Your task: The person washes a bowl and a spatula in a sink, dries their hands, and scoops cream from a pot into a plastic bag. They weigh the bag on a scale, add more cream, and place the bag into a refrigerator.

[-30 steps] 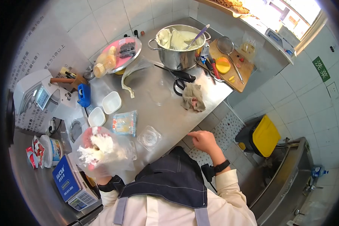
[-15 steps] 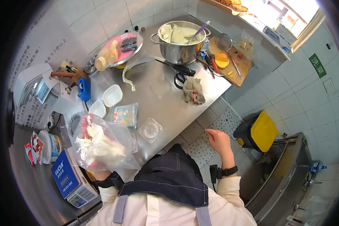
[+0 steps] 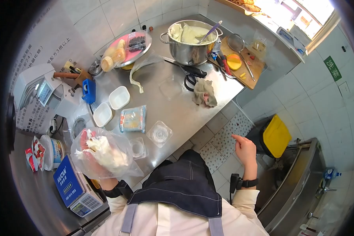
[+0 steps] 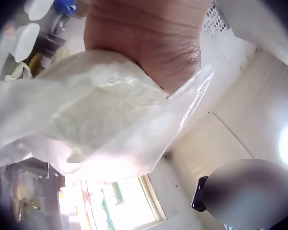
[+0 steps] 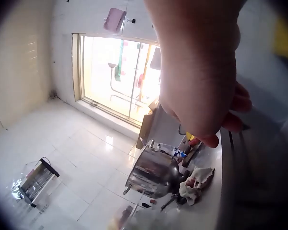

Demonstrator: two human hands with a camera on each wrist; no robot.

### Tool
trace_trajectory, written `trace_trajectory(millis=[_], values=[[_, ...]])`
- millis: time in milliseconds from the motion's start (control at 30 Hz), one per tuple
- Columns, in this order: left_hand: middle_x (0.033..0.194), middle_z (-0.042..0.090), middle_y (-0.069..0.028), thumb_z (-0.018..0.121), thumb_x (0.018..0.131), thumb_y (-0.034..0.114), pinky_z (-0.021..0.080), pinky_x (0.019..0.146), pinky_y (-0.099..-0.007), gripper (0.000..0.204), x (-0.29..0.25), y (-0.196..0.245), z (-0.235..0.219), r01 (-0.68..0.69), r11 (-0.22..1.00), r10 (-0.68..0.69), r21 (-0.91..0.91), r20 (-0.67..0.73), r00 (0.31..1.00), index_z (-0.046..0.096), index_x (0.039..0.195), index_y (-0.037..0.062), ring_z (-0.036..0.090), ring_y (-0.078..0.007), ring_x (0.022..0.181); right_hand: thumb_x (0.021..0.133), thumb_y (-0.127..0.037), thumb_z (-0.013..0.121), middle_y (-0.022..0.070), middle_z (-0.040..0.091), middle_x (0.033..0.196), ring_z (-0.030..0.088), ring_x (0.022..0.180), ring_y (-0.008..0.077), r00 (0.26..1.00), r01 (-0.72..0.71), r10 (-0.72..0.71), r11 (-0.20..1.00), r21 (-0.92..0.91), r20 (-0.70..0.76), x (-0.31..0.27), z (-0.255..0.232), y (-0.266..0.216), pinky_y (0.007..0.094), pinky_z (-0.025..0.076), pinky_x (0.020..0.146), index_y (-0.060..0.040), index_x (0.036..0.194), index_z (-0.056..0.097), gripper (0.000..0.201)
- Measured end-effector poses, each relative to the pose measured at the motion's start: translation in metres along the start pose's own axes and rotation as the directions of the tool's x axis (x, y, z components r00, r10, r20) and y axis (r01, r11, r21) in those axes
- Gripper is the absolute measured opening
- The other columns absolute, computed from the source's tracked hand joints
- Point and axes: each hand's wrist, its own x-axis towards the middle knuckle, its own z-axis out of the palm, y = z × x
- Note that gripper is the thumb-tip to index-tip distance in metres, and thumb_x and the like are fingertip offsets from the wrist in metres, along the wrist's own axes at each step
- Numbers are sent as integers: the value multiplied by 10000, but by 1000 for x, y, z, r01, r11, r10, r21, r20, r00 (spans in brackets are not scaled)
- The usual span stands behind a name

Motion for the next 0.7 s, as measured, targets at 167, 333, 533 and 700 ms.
trace_trajectory(millis=[167, 333, 533, 700], values=[[1129, 504, -149, 578, 774, 533, 461, 854, -339, 755, 6, -9, 15, 47, 980, -27, 192, -106, 994, 335, 1299, 49, 517, -215, 1004, 750, -55, 516, 130, 626, 795, 605, 710, 292, 998, 66, -66, 997, -42, 12, 40, -3, 23, 347, 482, 615, -107, 928, 648, 228], [1066, 531, -133, 577, 735, 595, 471, 832, -331, 802, 22, -29, 32, 16, 974, 14, 228, -129, 992, 354, 1280, 51, 533, -206, 961, 765, -37, 515, 123, 598, 751, 581, 666, 291, 989, 146, -146, 989, -4, -8, 117, -22, 36, 349, 460, 592, -106, 967, 635, 245], [1091, 529, -126, 667, 705, 486, 493, 809, -354, 807, 47, -73, 102, -114, 986, 115, 119, 0, 993, 332, 1300, 55, 542, -220, 965, 749, -32, 552, 133, 541, 1025, 507, 957, 293, 762, 526, -527, 843, -115, -378, 269, -84, 23, 354, 416, 819, -119, 1215, 496, 477], [1090, 529, -126, 667, 703, 491, 493, 809, -354, 811, 43, -90, 140, -144, 980, 150, 141, -33, 988, 331, 1300, 56, 542, -221, 965, 743, -116, 594, 136, 440, 1200, 406, 1099, 317, 619, 672, -732, 681, -291, -284, 399, -96, -22, 395, 341, 948, -176, 1279, 426, 565]])
